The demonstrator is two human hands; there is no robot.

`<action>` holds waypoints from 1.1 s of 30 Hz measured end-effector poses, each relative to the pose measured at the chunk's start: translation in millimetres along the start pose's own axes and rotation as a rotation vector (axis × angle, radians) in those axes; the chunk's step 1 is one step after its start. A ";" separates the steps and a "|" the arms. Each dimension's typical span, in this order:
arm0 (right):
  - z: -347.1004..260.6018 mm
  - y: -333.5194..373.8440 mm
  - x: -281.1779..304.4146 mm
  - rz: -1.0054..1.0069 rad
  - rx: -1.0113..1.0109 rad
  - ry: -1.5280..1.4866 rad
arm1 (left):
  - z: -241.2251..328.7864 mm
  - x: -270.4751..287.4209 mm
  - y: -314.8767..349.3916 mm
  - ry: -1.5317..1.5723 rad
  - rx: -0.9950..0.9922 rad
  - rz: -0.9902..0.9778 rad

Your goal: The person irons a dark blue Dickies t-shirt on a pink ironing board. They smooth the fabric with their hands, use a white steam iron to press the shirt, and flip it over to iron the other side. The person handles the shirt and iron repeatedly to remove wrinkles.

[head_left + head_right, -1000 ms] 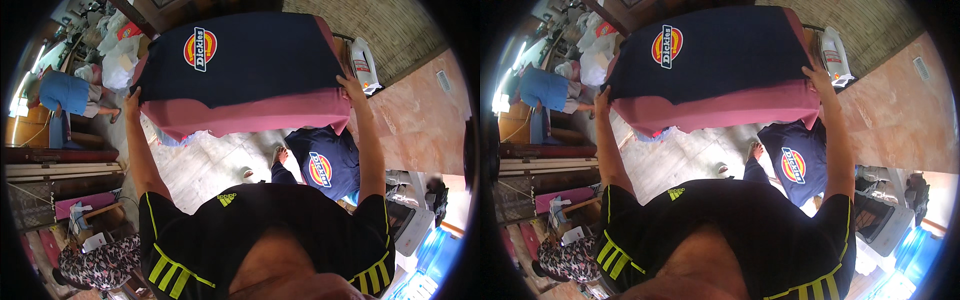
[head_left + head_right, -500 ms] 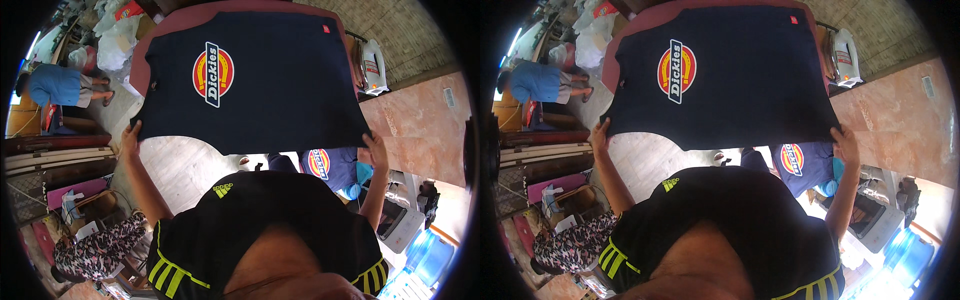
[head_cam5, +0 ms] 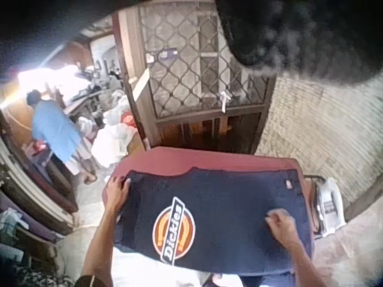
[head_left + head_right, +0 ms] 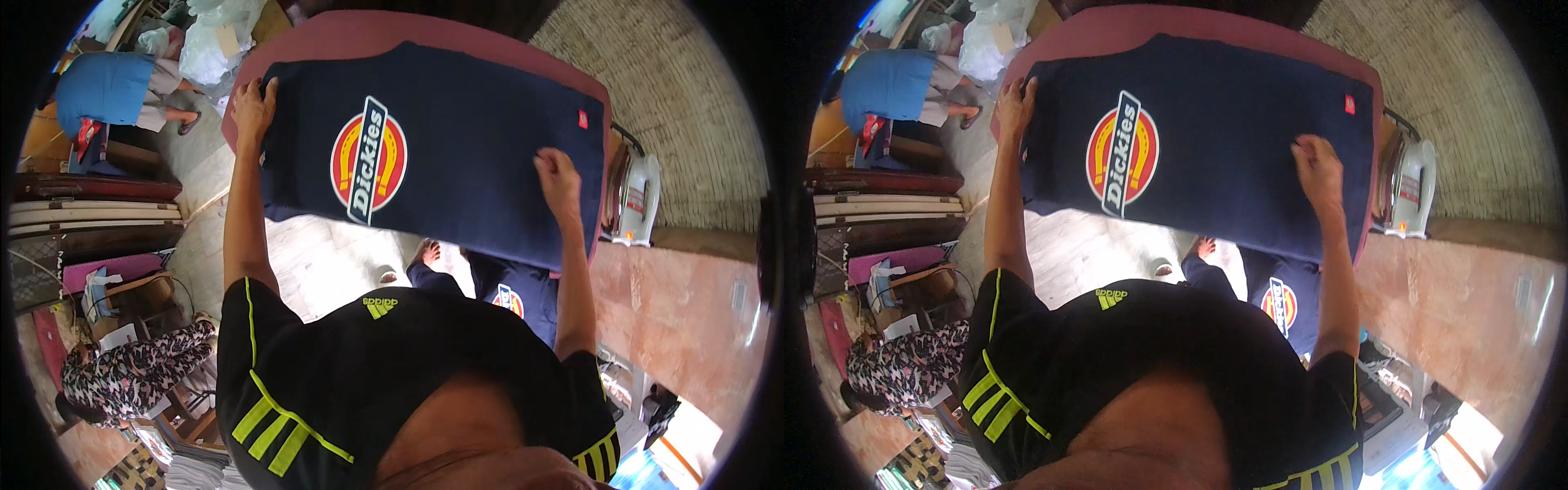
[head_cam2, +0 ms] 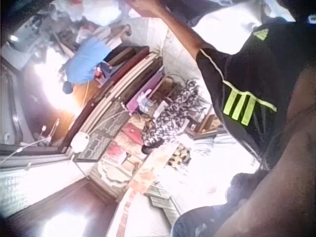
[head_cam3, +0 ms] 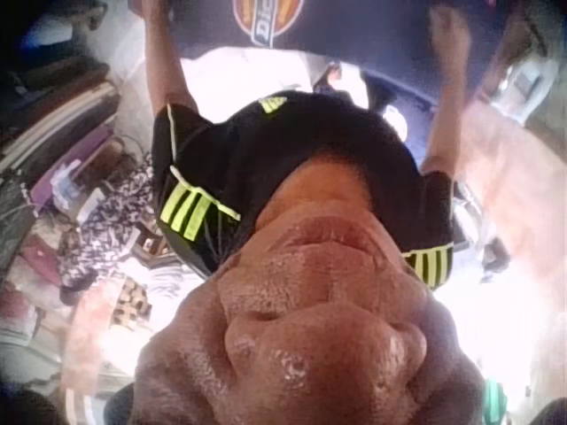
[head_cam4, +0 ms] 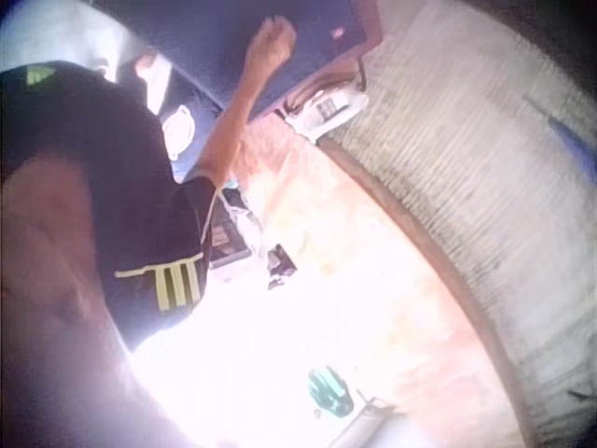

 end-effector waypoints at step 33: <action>-284.8 -221.1 -347.7 -0.353 0.922 -0.187 | 6.5 -41.1 -66.1 0.352 -0.121 -0.090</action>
Point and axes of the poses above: each hand's wrist, its own y-axis away from the middle knuckle, its own x-axis out of the back of the hand, z = x × y, the point moved 10 cm from there along -y, towards the middle knuckle, and after that the axes turned 13 degrees about x, right-handed, at the moved point
